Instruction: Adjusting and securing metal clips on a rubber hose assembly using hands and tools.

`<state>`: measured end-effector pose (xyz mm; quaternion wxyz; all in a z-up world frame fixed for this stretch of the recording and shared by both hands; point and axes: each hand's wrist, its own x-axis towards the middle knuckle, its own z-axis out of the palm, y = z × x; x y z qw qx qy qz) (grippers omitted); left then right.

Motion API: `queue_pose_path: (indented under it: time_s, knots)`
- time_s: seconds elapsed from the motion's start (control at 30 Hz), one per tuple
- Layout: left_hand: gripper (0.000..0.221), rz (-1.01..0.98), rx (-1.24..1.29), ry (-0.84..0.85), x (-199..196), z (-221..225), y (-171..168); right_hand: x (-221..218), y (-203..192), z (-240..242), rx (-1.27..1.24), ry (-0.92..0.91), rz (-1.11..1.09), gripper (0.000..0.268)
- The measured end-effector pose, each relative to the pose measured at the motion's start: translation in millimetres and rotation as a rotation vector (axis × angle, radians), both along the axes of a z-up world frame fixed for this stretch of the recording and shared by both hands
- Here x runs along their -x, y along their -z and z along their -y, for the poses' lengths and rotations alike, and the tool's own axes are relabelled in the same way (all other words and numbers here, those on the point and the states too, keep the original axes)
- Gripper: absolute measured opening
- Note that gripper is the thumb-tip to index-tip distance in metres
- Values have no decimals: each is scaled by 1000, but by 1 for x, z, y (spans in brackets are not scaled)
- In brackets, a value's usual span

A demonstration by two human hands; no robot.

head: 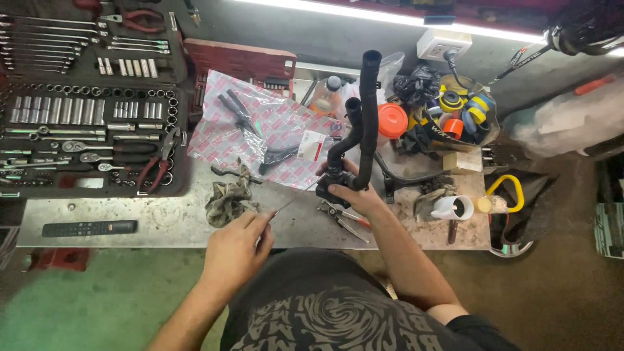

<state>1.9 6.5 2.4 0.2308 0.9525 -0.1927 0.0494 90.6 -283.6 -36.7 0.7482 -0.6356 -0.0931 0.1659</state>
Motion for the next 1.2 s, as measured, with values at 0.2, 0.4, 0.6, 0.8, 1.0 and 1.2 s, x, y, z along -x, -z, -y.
queue_pose_path:
  time_s: [0.2, 0.4, 0.6, 0.8, 1.0, 1.2]
  knots:
    - [33, -18, 19, 32, -7, -3, -10, 0, -5, -6, 27, 14, 78, 42]
    - [36, -200, 33, 25, -15, -15, -21, 1, 0, -8, 63, -15, 139, 42]
    - [42, -535, 221, 73, -33, -33, -39, 5, 8, -13, 83, 51, 70, 50]
    - [52, -520, 301, 105, -29, -29, -34, -2, 4, -21, -16, 58, 59, 54]
    - [55, -512, 352, 120, -19, -30, -11, -1, 0, -40, -118, 51, 77, 51]
    - [53, -515, 455, 120, -10, -39, 16, 4, 3, -53, -52, 131, 85, 61]
